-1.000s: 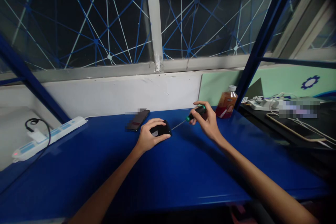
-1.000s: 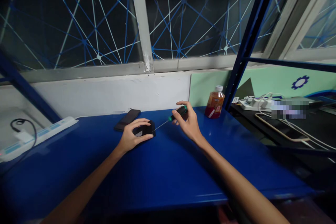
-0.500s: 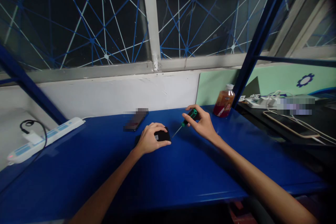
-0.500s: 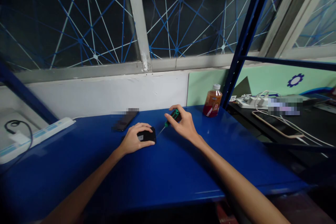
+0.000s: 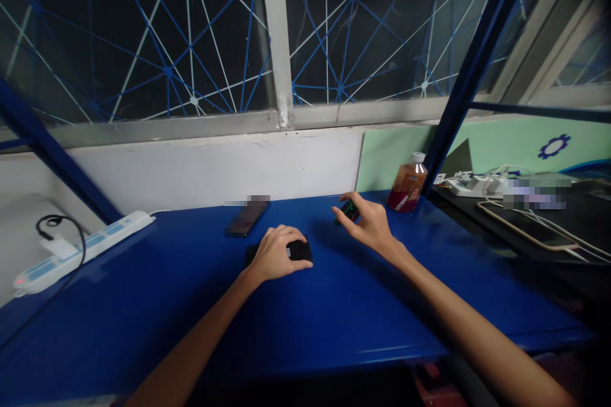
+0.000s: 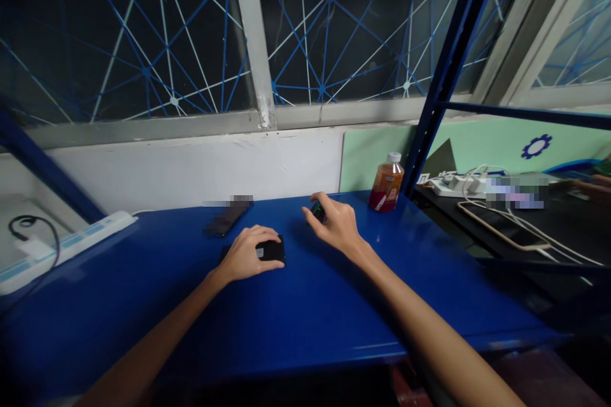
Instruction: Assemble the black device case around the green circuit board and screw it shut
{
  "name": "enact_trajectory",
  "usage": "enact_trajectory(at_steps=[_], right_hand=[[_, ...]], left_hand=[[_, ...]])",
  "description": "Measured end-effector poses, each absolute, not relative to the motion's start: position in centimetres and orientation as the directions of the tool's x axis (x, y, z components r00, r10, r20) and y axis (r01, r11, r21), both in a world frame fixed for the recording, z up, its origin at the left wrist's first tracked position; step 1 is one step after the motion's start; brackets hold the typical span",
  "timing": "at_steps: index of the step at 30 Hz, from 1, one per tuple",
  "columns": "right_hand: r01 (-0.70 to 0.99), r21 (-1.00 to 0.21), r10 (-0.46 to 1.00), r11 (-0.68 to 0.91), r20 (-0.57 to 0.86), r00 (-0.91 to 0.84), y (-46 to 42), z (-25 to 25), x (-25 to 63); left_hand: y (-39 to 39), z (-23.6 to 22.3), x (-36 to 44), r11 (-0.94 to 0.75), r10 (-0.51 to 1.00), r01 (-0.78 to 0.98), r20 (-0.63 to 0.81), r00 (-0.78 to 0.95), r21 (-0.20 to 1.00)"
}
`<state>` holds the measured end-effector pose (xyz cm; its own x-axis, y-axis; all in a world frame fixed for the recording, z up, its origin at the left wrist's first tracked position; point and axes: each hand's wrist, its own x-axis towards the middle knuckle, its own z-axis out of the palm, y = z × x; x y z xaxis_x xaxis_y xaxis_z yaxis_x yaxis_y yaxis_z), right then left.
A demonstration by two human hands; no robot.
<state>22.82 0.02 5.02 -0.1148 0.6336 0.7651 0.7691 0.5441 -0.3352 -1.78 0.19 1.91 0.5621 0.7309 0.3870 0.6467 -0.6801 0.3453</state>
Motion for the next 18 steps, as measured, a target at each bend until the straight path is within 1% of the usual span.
enact_trajectory(at_steps=[4, 10, 18], right_hand=[[0.814, -0.292, 0.621, 0.503, 0.777, -0.105, 0.1, 5.0, 23.2], [0.861, -0.267, 0.634, 0.432, 0.770, -0.079, 0.3, 5.0, 23.6], [0.855, -0.275, 0.648, 0.439, 0.756, -0.090, 0.6, 4.7, 23.4]], left_hand=[[0.2, 2.0, -2.0, -0.683, 0.729, 0.655, 0.347, 0.589, 0.323], [0.3, 2.9, -3.0, -0.701, 0.710, 0.626, 0.250, 0.658, 0.341], [0.7, 3.2, -3.5, -0.714, 0.695, 0.625, 0.209, 0.688, 0.316]])
